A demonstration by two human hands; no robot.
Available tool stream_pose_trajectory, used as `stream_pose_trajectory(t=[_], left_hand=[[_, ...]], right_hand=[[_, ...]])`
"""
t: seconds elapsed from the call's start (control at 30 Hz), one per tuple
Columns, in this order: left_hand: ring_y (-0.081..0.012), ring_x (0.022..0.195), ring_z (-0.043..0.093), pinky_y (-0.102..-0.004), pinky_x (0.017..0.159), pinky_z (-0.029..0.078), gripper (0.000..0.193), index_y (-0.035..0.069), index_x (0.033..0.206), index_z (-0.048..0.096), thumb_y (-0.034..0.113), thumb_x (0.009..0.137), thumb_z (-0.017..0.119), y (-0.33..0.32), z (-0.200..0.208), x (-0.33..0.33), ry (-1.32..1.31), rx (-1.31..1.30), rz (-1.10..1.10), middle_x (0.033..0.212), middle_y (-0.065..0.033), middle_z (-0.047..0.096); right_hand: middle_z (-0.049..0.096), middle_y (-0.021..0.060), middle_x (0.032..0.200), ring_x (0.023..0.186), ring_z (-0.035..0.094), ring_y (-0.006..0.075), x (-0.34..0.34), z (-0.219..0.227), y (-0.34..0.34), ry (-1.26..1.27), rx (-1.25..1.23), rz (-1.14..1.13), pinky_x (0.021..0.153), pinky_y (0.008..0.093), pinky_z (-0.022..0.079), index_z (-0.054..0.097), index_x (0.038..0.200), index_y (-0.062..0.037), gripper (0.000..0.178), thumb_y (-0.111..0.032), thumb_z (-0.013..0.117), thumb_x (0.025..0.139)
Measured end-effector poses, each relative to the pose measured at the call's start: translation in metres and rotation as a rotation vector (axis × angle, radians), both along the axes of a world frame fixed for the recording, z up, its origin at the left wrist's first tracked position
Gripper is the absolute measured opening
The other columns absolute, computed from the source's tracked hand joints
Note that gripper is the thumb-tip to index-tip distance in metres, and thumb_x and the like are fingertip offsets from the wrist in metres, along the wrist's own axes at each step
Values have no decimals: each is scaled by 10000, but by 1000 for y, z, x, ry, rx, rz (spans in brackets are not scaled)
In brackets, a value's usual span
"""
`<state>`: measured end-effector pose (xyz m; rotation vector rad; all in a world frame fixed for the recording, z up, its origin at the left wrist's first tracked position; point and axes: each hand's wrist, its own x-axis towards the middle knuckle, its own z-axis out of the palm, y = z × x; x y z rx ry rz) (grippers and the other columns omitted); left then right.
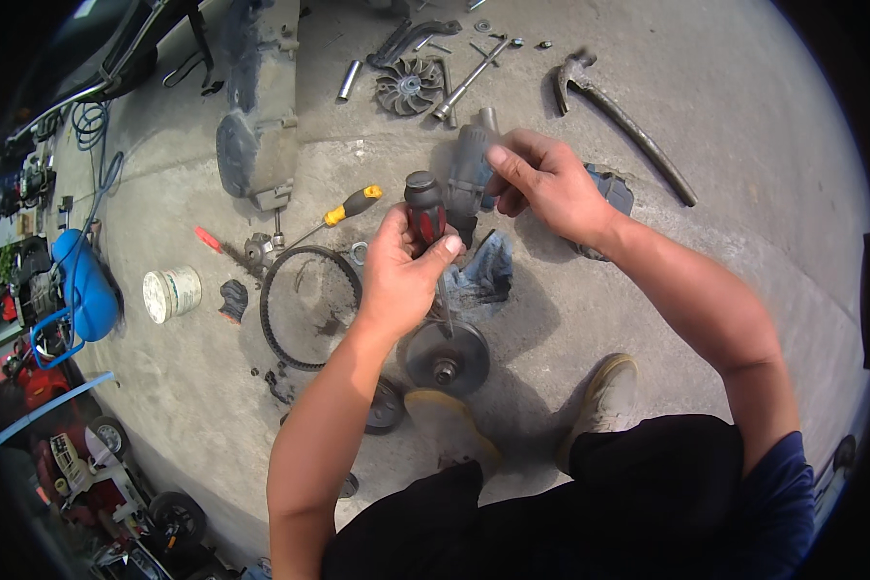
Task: The person disassembles and reassembles scooter transmission components on the ground. They use a cloth to wipe parts, a cordless impact driver to remove and install fasteners, a screwdriver and hammer to separate components, and handle a belt, pulleys, and a clutch assembly.
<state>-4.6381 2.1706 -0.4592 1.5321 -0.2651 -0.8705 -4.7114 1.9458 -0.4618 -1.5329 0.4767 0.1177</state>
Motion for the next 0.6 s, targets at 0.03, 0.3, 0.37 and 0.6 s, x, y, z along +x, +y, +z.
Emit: stream_pose_trajectory(t=[0.03, 0.3, 0.37, 0.6], left_hand=[[-174, 939, 705, -350, 862, 596, 320, -5, 1235, 553, 6, 963, 722, 9, 7, 5, -4, -16, 92, 1063, -98, 702], [-257, 852, 702, -473, 790, 609, 185, 18, 1079, 534, -12, 968, 679, 75, 62, 56, -110, -197, 603, 952, -137, 683], [-268, 866, 693, -490, 791, 596, 172, 12, 1063, 532, -25, 964, 667, 90, 70, 58, -114, -203, 703, 960, -145, 676], [-278, 904, 678, -497, 785, 574, 263, 38, 1130, 509, -50, 944, 673, 120, 58, 58, -42, -200, 900, 1005, -151, 668]], right_hand=[[730, 190, 939, 847, 710, 381, -4, -8, 4, -18, -165, 93, 818, 451, 563, 670, 1139, -25, 349, -291, 762, 931], [702, 226, 1174, 1105, 697, 441, -7, -74, 101, 8, -731, 966, 932, 548, 558, 611, 1346, -83, 498, -325, 715, 923], [716, 232, 1133, 1101, 696, 441, -2, -76, 106, 17, -741, 956, 940, 542, 556, 664, 1243, -52, 407, -268, 701, 900], [744, 182, 1030, 993, 710, 401, -11, -57, 82, -88, -471, 634, 872, 480, 562, 709, 1067, -29, 257, -152, 734, 843]])
